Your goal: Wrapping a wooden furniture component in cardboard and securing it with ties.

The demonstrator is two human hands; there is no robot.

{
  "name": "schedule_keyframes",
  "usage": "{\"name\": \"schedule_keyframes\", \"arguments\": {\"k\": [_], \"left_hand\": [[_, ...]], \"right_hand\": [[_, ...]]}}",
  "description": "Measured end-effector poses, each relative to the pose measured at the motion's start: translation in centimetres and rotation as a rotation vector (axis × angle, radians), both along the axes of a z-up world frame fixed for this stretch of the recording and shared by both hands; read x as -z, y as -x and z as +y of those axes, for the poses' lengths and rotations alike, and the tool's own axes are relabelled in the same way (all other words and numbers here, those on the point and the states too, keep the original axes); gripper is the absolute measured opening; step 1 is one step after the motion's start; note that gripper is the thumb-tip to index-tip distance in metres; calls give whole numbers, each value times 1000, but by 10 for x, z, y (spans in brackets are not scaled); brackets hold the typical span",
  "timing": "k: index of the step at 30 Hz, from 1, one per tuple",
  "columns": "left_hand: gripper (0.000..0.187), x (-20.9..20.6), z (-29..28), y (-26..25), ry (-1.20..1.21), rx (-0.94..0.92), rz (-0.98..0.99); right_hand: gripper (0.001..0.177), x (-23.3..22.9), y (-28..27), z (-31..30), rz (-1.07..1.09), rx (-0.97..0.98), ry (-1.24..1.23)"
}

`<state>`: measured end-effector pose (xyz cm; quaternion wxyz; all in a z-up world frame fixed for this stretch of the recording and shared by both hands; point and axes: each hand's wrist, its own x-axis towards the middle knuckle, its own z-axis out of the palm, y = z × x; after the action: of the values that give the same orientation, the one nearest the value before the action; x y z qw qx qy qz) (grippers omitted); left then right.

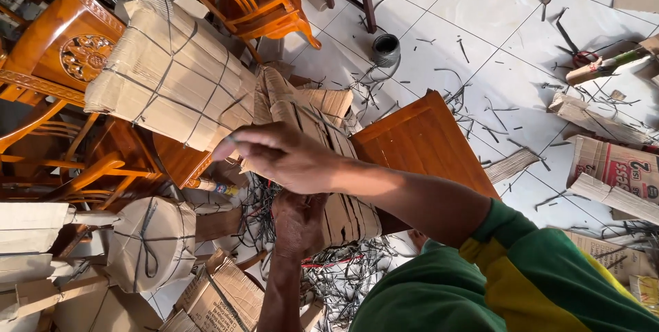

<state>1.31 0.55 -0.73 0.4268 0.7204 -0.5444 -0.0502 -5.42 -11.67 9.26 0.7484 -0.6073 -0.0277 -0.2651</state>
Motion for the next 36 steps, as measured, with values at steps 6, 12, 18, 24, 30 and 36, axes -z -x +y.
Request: {"name": "schedule_keyframes", "arguments": {"k": [6,12,18,24,30,36], "left_hand": [[40,22,8,-10,127,-19,176],[46,-3,2,5,140,-23,244],[48,-10,-2,3,84,-1,206],[48,-4,-1,2,76,-11,218],[48,-7,-1,1,75,-11,200],[47,-6,0,0,79,-7,204]], "right_hand": [[40,37,-8,-17,-80,-82,141],[32,251,24,-42,290,538,-352],[64,406,60,24,712,240,-223],[60,401,67,31,656,225,-105],[36,376,67,16,629,272,116],[31,381,59,5,702,204,182]]}}
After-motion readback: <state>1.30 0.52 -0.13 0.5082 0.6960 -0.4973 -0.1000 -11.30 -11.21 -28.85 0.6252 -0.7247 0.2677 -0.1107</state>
